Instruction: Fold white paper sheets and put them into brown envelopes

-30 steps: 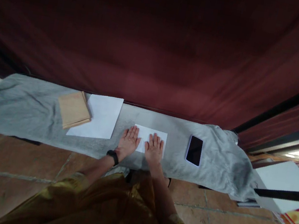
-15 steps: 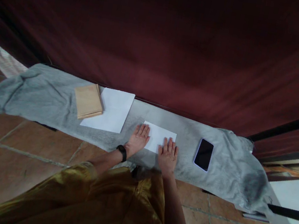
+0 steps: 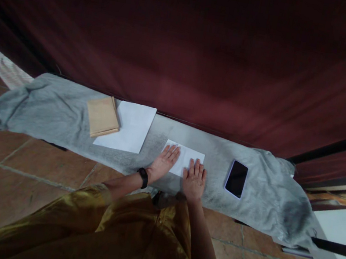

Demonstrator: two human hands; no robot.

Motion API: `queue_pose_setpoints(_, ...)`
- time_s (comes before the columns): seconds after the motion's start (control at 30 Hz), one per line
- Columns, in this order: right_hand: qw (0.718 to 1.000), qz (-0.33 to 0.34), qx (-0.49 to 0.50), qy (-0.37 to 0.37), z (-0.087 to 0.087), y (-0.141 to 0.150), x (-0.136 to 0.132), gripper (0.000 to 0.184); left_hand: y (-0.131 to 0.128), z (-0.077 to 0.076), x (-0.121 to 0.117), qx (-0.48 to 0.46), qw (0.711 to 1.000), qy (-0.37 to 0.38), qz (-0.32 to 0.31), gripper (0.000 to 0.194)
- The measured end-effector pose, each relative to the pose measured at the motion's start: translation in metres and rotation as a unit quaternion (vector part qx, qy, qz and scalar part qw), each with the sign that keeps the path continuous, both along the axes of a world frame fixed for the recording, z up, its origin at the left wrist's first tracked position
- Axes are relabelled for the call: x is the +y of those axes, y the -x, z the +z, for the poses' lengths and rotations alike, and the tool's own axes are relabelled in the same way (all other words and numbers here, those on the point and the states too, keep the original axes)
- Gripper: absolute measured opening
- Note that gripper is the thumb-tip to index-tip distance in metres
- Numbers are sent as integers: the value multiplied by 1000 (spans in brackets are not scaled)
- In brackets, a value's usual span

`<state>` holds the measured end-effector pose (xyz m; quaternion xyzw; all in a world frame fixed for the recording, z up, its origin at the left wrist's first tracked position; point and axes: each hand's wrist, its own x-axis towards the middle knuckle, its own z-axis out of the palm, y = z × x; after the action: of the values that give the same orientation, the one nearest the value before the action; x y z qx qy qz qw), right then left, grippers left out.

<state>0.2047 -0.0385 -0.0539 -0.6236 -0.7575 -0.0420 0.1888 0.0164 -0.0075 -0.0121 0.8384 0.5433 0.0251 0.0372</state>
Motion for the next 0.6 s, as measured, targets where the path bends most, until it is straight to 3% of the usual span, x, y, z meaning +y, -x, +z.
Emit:
queue_pose_setpoints(0.2, 1000, -7, -9, 3, 0, 1, 0, 56, -12, -1, -1, -25, 997, -14, -67, 54)
queue_pose_setpoints(0.6, 1000, -17, -18, 7, 0, 2, 2, 55, -19, -13, 27, -60, 997, -34, 17, 57)
